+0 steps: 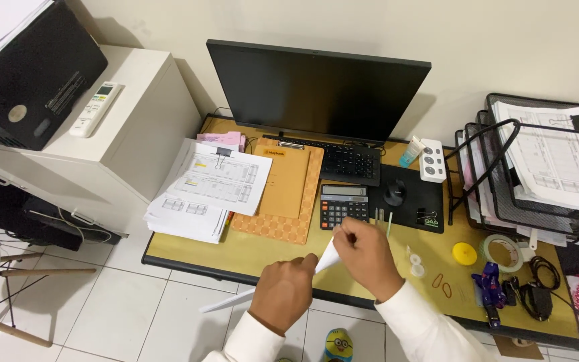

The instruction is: Organizing cables, papers, and office supplies on a desk and filing documents into a tray.

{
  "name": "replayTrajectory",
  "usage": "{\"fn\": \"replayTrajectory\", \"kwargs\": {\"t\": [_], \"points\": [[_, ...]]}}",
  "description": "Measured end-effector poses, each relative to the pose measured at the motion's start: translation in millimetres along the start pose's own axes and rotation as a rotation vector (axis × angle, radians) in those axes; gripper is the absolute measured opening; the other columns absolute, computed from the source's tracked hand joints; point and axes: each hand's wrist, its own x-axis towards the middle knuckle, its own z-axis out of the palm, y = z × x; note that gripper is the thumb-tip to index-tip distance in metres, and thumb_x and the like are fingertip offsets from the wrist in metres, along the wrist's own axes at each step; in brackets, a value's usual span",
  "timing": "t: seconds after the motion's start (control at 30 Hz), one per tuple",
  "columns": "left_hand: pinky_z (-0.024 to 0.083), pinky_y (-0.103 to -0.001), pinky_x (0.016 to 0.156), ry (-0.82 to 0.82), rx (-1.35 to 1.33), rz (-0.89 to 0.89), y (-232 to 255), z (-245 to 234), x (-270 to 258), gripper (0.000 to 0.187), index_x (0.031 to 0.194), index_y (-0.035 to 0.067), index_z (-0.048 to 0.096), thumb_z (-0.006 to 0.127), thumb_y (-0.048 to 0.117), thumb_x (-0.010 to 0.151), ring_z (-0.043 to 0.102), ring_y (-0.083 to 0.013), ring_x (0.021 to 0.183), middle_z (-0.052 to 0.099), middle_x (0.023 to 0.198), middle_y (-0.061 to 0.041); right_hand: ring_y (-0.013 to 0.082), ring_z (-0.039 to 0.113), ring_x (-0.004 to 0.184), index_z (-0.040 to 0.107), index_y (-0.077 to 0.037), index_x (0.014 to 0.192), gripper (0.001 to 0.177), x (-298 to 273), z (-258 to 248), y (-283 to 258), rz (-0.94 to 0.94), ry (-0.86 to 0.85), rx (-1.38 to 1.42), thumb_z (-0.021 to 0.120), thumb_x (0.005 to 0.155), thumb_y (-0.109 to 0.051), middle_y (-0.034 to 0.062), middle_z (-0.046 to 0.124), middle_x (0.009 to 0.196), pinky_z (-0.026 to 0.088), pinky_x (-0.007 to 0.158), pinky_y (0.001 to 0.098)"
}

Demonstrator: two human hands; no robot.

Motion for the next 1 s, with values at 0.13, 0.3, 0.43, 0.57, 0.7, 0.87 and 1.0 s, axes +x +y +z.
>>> {"fn": "replayTrajectory", "kwargs": {"t": [0.13,0.3,0.43,0.57,0.7,0.87,1.0], "points": [[0.054,-0.049,0.061,-0.097,0.012,-0.062,-8.8,-5.5,2.9,0.015,0.094,0.006,0.067,0.063,0.002,0.081,0.069,-0.0394,0.067,0.069,0.071,-0.019,0.022,0.057,0.065,0.064,0.001,0.075,0.033,14.4,-16.2,47.5,0.465,-0.026,0.298,0.063,0.096,-0.025,0.0118,0.066,0.07,0.047,0.062,0.0374],[0.058,-0.041,0.067,0.053,-0.507,-0.114,-58.5,-22.6,-0.1,0.018,0.105,-0.002,0.073,0.069,0.012,0.095,0.073,-0.037,0.073,0.075,0.082,-0.023,0.025,0.073,0.093,0.071,-0.001,0.096,0.066,2.7,-65.5,83.2,0.526,0.18,0.537,0.034,0.107,-0.055,0.0141,0.077,0.098,0.056,0.088,0.0345],[0.056,-0.037,0.079,0.057,-1.29,-0.57,-91.0,-3.6,4.7,0.034,0.119,-0.005,0.068,0.067,0.015,0.091,0.07,-0.0254,0.088,0.077,0.104,-0.016,0.0238,0.068,0.119,0.056,-0.008,0.137,0.061,-28.2,-39.9,71.7,0.598,-0.189,0.586,0.035,0.098,-0.049,0.0136,0.072,0.129,0.053,0.103,0.0385],[0.053,-0.034,0.094,0.175,-1.527,-0.743,-95.8,31.6,22.6,0.051,0.133,-0.003,0.057,0.066,0.013,0.085,0.069,-0.0252,0.11,0.072,0.124,-0.015,0.0234,0.066,0.122,0.051,-0.007,0.143,0.055,-46.9,-1.4,75.4,0.659,-0.196,0.44,0.065,0.093,-0.025,0.0142,0.071,0.13,0.051,0.105,0.0377],[0.041,-0.046,0.079,0.146,-1.275,-0.869,-106.5,67.9,28.4,0.05,0.136,-0.012,0.062,0.066,0.015,0.094,0.055,-0.0328,0.091,0.067,0.11,-0.029,0.0214,0.069,0.118,0.057,-0.003,0.139,0.05,-41.3,-4.1,63.0,0.635,-0.139,0.407,0.065,0.092,-0.019,0.0143,0.074,0.127,0.053,0.1,0.0348],[0.054,-0.033,0.094,0.037,-1.342,-0.563,-87.4,56.7,39.3,0.051,0.129,0.001,0.057,0.072,0.006,0.08,0.068,-0.0193,0.108,0.072,0.12,-0.01,0.0196,0.066,0.114,0.059,0.0,0.133,0.045,-37.2,-19.1,107.5,0.495,-0.092,0.47,0.068,0.092,-0.015,0.0133,0.072,0.124,0.051,0.098,0.0331],[0.056,-0.035,0.091,0.007,-1.194,-0.694,-96.8,89.7,46.8,0.047,0.125,-0.002,0.063,0.076,0.005,0.08,0.072,-0.0227,0.101,0.076,0.115,-0.011,0.0199,0.07,0.108,0.063,-0.002,0.129,0.04,-28.4,-21.5,112.1,0.566,-0.174,0.239,0.068,0.093,-0.017,0.0118,0.076,0.119,0.054,0.094,0.0326]]}}
